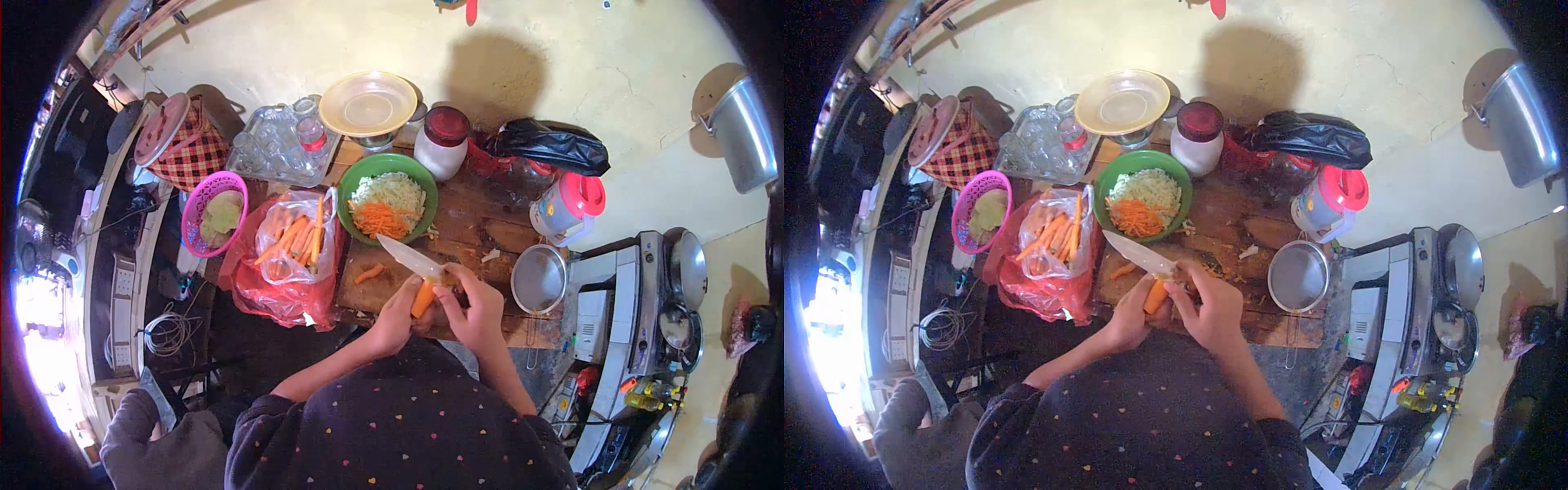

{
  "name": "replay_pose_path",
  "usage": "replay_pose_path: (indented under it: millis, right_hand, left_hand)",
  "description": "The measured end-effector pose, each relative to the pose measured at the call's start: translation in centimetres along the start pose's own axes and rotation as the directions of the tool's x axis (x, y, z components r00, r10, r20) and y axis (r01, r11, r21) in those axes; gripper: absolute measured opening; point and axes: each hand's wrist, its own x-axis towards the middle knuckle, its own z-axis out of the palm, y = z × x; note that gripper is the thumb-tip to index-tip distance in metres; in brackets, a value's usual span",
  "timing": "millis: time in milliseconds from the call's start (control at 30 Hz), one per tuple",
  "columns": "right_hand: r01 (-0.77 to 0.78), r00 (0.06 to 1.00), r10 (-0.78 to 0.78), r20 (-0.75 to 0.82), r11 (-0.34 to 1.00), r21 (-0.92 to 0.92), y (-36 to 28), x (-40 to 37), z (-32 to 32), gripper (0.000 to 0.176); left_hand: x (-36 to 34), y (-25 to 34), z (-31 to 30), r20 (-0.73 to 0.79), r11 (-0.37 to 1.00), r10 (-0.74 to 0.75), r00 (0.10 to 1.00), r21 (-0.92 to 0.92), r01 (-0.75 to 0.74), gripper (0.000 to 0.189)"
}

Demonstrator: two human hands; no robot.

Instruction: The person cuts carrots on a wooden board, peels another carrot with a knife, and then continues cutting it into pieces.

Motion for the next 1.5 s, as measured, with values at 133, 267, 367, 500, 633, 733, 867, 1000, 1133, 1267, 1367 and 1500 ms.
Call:
replay_pose_path:
  millis: [133,267,367,500,633,733,867,1000,1133,1267,1367,1500]
  right_hand:
    - [-0.216,0.973,0.198,0.118,0.962,0.167,0.7,-0.5,0.2,0.040]
    - [-0.237,0.967,0.250,0.048,0.816,0.527,2.7,-1.7,3.4,0.033]
    - [-0.394,0.909,0.370,0.194,0.606,0.691,1.6,-1.8,4.1,0.025]
    - [-0.525,0.827,0.440,0.349,0.382,0.761,1.7,-1.7,4.3,0.024]
    - [-0.584,0.784,0.455,0.422,0.310,0.750,1.7,-1.4,4.2,0.026]
    - [-0.599,0.752,0.457,0.474,0.177,0.781,0.9,-1.0,3.7,0.026]
    - [-0.564,0.750,0.366,0.551,-0.080,0.822,2.3,-2.0,5.0,0.027]
    - [-0.554,0.776,0.381,0.502,0.031,0.832,1.4,-1.2,4.1,0.028]
    - [-0.516,0.811,0.423,0.405,0.189,0.835,2.4,-1.1,3.5,0.024]
    - [-0.481,0.849,0.423,0.317,0.370,0.795,2.6,-0.4,2.1,0.027]
    - [-0.434,0.891,0.368,0.264,0.527,0.730,2.6,0.0,1.7,0.030]
    - [-0.392,0.919,0.283,0.274,0.580,0.714,2.2,-0.1,1.8,0.036]
  left_hand:
    - [0.5,0.8,-0.4,-0.002,0.987,0.046,0.999,-0.152,-0.046,0.036]
    - [0.7,1.0,0.0,-0.170,0.984,0.136,0.976,-0.092,-0.153,0.033]
    - [1.3,0.0,-0.2,-0.221,0.964,0.256,0.941,-0.019,-0.266,0.029]
    - [1.0,0.3,-0.1,-0.129,0.934,0.355,0.926,0.085,-0.347,0.027]
    - [1.4,-0.4,-0.3,-0.041,0.887,0.460,0.887,0.075,-0.456,0.027]
    - [1.3,0.2,-0.1,0.059,0.844,0.517,0.854,0.131,-0.520,0.027]
    - [0.8,0.5,-0.6,0.194,0.718,0.574,0.795,0.347,-0.603,0.027]
    - [0.3,1.3,-0.1,0.184,0.715,0.559,0.808,0.387,-0.583,0.026]
    - [0.3,1.8,-0.9,0.163,0.624,0.520,0.838,0.597,-0.504,0.026]
    - [-0.2,2.1,-0.3,0.006,0.916,0.244,0.970,0.325,-0.233,0.026]
    - [-0.5,2.0,0.1,0.008,0.939,0.167,0.986,0.304,-0.161,0.027]
    - [-0.4,1.6,-0.1,0.026,0.997,0.011,1.000,0.069,-0.013,0.032]
